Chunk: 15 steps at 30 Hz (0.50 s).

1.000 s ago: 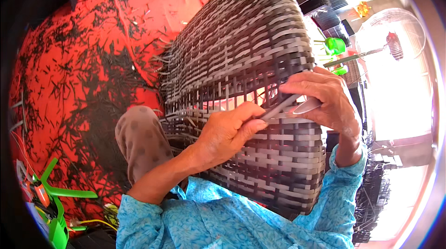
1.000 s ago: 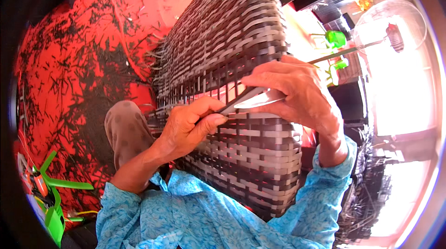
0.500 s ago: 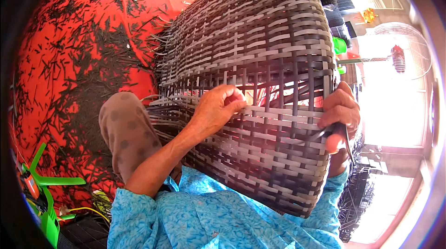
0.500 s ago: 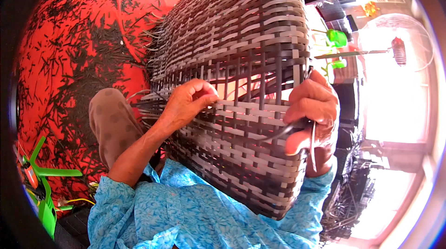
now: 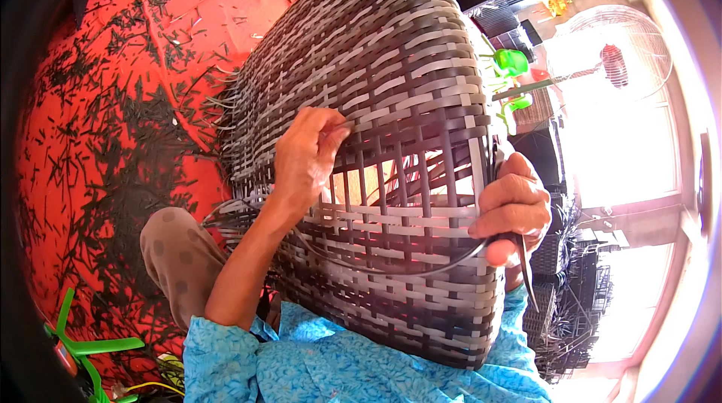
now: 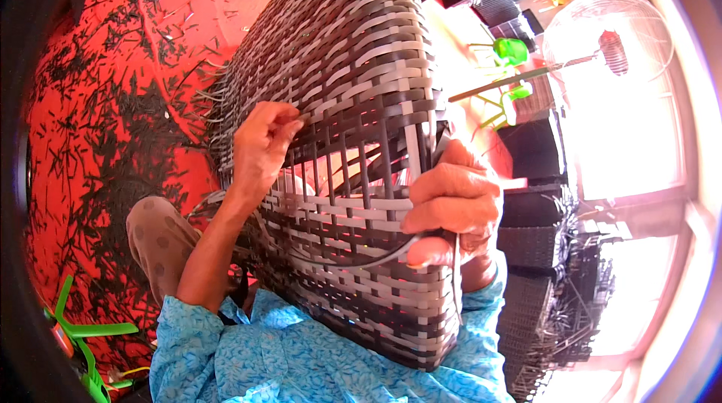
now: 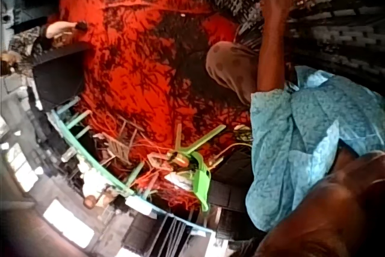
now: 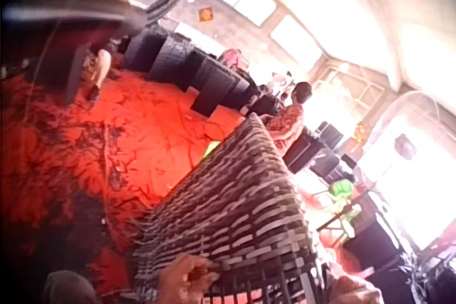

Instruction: The person weaves wicker furniture by threading synthetic strips through the frame using a tool, tucking the ends, and turning the frame to weave strips across the panel by hand.

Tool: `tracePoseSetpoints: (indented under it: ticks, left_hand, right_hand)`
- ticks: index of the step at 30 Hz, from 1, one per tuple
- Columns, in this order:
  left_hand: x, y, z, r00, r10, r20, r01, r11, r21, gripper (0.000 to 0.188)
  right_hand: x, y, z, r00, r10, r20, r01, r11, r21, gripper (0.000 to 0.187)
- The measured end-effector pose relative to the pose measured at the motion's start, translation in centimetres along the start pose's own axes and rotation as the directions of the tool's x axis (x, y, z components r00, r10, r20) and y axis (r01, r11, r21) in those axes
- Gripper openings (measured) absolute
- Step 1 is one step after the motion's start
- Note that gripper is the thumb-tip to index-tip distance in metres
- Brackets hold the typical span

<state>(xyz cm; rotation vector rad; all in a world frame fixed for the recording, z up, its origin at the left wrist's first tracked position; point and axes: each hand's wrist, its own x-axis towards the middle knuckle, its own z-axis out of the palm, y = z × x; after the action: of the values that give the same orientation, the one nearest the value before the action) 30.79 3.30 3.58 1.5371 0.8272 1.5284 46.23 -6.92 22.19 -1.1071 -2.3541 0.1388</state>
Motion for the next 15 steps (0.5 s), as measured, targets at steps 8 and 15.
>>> tracePoseSetpoints:
  ticks: [8, 15]
  left_hand:
    - [1.7, 3.0, 2.1, 0.984, 0.119, 0.131, -0.124, 0.992, 0.032, 0.016]
    - [2.5, 5.0, 3.2, 0.978, 0.070, 0.198, -0.093, 0.990, 0.109, 0.017]
  right_hand:
    - [-0.6, 1.9, -1.3, 0.983, -0.168, -0.071, 0.178, 0.969, 0.171, 0.048]
    - [-2.2, 3.6, -2.5, 0.917, -0.191, -0.350, 0.306, 0.899, 0.312, 0.027]
